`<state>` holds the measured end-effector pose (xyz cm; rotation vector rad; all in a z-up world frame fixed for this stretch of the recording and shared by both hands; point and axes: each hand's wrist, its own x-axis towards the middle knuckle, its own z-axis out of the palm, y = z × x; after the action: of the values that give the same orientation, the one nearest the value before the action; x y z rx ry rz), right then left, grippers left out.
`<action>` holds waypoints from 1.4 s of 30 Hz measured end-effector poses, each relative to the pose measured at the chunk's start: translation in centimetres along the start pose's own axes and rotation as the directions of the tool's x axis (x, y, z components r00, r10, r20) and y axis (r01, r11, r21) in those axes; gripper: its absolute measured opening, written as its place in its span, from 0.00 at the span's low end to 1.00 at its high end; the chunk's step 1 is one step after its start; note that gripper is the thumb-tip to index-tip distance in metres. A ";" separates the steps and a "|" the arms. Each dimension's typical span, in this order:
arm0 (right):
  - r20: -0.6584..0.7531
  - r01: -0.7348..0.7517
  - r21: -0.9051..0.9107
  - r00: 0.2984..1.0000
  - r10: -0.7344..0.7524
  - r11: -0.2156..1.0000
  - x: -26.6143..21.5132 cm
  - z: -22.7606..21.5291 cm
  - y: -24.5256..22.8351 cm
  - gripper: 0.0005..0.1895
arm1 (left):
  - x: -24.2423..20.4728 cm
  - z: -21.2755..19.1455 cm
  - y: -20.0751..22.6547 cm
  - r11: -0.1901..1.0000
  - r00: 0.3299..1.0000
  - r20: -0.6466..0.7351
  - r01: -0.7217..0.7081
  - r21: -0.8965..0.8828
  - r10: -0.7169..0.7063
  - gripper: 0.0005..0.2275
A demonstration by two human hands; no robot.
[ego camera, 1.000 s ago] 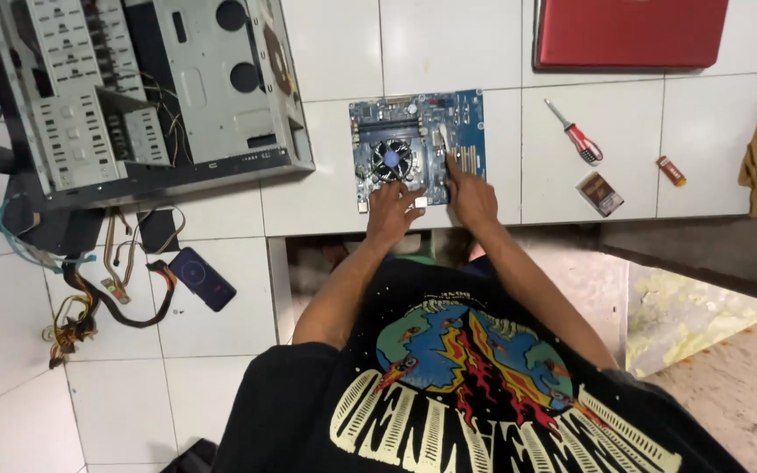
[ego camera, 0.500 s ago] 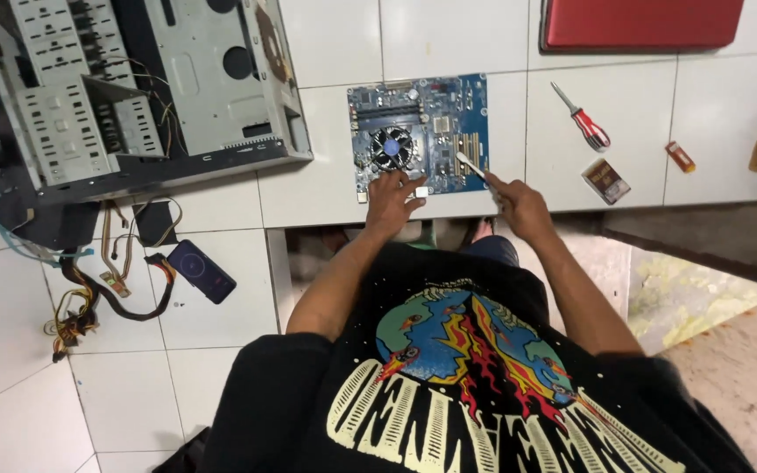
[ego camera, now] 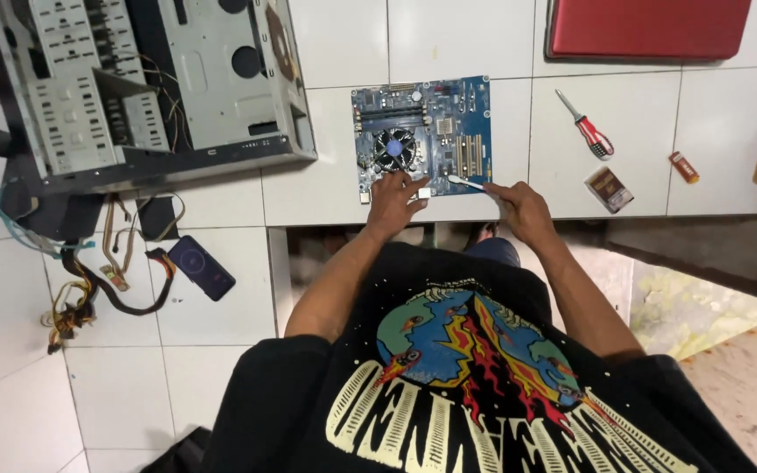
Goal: The person cleans a blue computer motherboard using a toothbrush. They scrub various components, including the CPU fan, RAM slots, and rear I/O ports, then flip the board to clean the back side before placing it back on the table.
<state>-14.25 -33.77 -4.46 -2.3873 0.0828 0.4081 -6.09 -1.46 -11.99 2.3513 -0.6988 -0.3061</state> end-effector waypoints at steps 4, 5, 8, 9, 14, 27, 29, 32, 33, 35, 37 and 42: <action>0.087 0.085 0.030 0.992 -0.088 0.996 0.4 -0.6 -4.8 0.26 | 0.0 -0.2 -0.6 0.999 0.999 -0.017 -0.036 0.012 0.037 0.22; 0.090 0.056 0.052 0.994 -0.060 0.997 0.5 -0.3 -5.3 0.27 | -0.3 -0.6 -0.3 0.999 1.000 -0.026 -0.016 -0.044 0.015 0.22; 0.096 -0.004 0.031 0.995 0.001 1.000 0.5 -0.8 -5.2 0.28 | -1.4 -2.4 -0.2 0.997 0.995 -0.074 0.066 -0.035 -0.069 0.22; 0.094 -0.022 -0.016 0.995 0.024 1.000 0.9 -1.3 -4.9 0.28 | -1.7 -3.3 -0.5 0.991 0.984 -0.129 0.130 0.030 -0.125 0.22; 0.133 0.009 -0.054 0.991 -0.001 0.999 2.6 -1.6 -9.0 0.25 | -4.1 -6.1 0.0 0.923 0.913 -0.136 0.381 -0.052 -0.384 0.16; 0.369 0.185 -0.161 0.922 -0.115 0.969 8.5 1.4 -14.8 0.30 | -3.9 -6.0 -1.2 0.958 0.937 -0.218 0.241 -0.156 -0.271 0.12; 0.345 0.205 -0.178 0.929 -0.135 0.962 9.5 3.6 -12.9 0.26 | -3.8 -5.5 -1.8 0.955 0.937 -0.212 0.247 -0.164 -0.279 0.12; 0.320 0.214 -0.275 0.940 -0.121 0.937 8.9 2.0 -13.1 0.24 | -3.6 -5.8 -1.9 0.949 0.932 -0.206 0.269 -0.162 -0.299 0.12; 0.315 0.193 -0.356 0.946 -0.077 0.915 7.9 0.5 -13.3 0.26 | -3.6 -5.6 -1.4 0.946 0.930 -0.198 0.283 -0.156 -0.311 0.12; 0.313 0.209 -0.344 0.945 -0.098 0.916 8.0 1.1 -14.1 0.26 | -3.8 -5.5 -1.7 0.950 0.931 -0.203 0.277 -0.143 -0.302 0.12; 0.302 0.220 -0.332 0.946 -0.118 0.917 8.1 2.3 -14.5 0.26 | -3.8 -5.7 -1.6 0.957 0.936 -0.207 0.262 -0.125 -0.284 0.12; 0.295 0.168 -0.284 0.952 -0.081 0.944 8.1 2.9 -13.1 0.28 | -3.9 -6.4 -1.7 0.942 0.934 -0.147 0.308 -0.134 -0.326 0.15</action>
<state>-5.15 -21.61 -0.68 -2.5907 -0.2823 0.7393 -6.15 5.14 -8.08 2.3474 -0.2130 -0.2746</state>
